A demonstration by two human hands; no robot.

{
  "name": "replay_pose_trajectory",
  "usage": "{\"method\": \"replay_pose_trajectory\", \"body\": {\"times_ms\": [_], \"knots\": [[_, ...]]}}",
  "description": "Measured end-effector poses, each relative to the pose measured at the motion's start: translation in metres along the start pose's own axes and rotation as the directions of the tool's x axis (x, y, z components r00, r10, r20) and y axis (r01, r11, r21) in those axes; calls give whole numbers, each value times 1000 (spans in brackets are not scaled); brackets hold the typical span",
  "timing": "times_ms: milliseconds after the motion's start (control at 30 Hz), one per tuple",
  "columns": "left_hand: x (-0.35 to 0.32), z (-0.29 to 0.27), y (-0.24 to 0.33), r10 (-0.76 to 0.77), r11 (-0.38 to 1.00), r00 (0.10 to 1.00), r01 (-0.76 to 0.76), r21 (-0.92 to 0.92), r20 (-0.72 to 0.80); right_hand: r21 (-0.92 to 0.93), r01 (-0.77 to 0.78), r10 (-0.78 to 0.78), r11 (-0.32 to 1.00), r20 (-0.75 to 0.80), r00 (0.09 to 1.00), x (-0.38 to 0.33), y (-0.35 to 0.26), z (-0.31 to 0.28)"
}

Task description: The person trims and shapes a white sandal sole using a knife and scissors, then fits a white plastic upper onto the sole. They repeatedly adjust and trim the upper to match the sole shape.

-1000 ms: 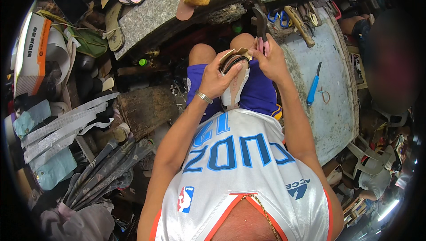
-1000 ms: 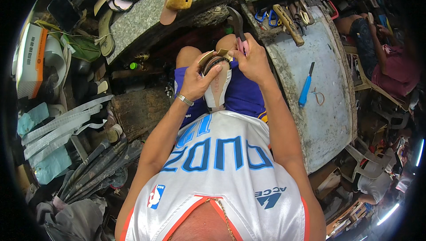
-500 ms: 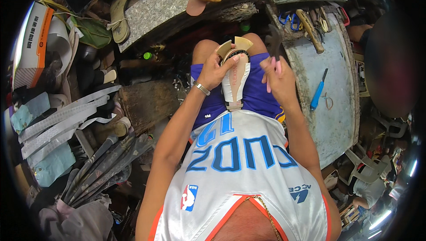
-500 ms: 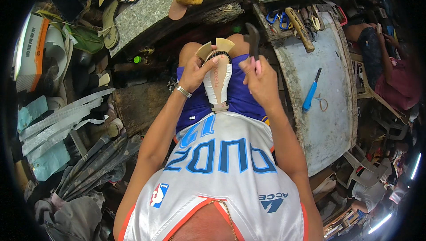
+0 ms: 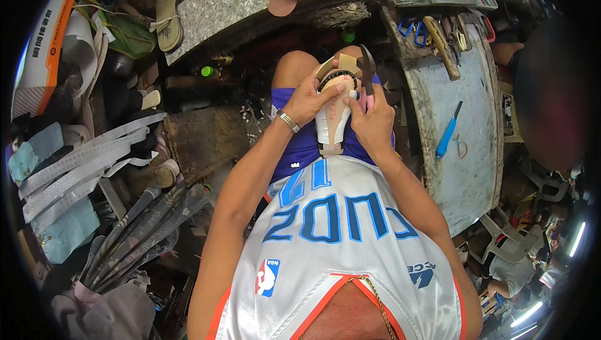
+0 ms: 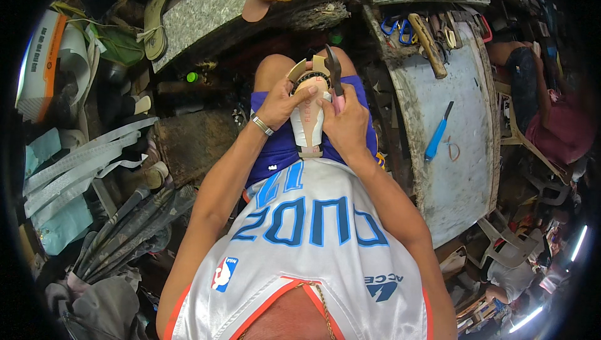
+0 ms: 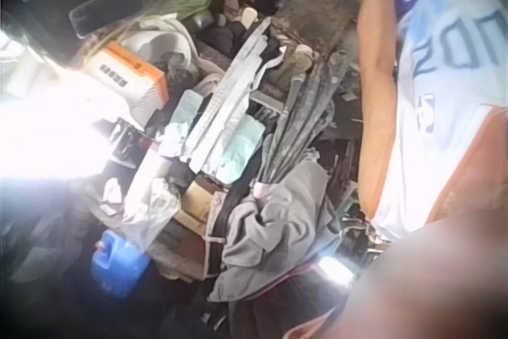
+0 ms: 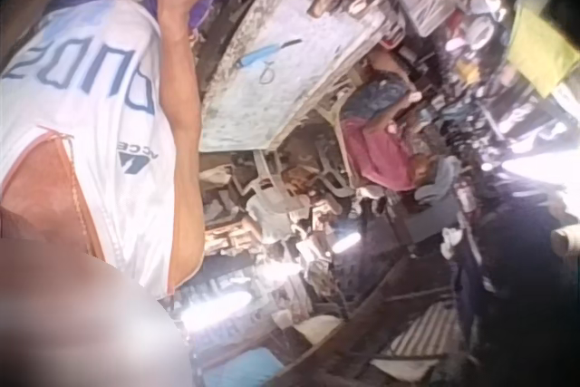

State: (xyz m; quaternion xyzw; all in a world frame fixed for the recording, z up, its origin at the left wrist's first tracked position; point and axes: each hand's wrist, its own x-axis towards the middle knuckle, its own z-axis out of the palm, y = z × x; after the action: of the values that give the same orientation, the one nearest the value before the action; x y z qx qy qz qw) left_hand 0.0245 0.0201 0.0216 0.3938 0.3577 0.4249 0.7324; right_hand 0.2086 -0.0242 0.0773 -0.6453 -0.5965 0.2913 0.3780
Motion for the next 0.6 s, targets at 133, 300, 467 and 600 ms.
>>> {"method": "replay_pose_trajectory", "body": {"times_ms": [133,300,467,600], "knots": [[2,0,-3,-75,992,997,76,-97,8,-76,9,-11,997,-33,999,-10,7,7],[3,1,-3,-84,985,996,83,-153,0,-53,-9,8,999,-16,1000,-10,5,8],[9,-3,13,-99,990,995,102,-102,31,-7,-48,48,999,58,997,-1,-8,-10],[9,-6,21,-168,984,985,169,-54,29,-39,-137,140,990,104,985,4,-16,-20]]}}
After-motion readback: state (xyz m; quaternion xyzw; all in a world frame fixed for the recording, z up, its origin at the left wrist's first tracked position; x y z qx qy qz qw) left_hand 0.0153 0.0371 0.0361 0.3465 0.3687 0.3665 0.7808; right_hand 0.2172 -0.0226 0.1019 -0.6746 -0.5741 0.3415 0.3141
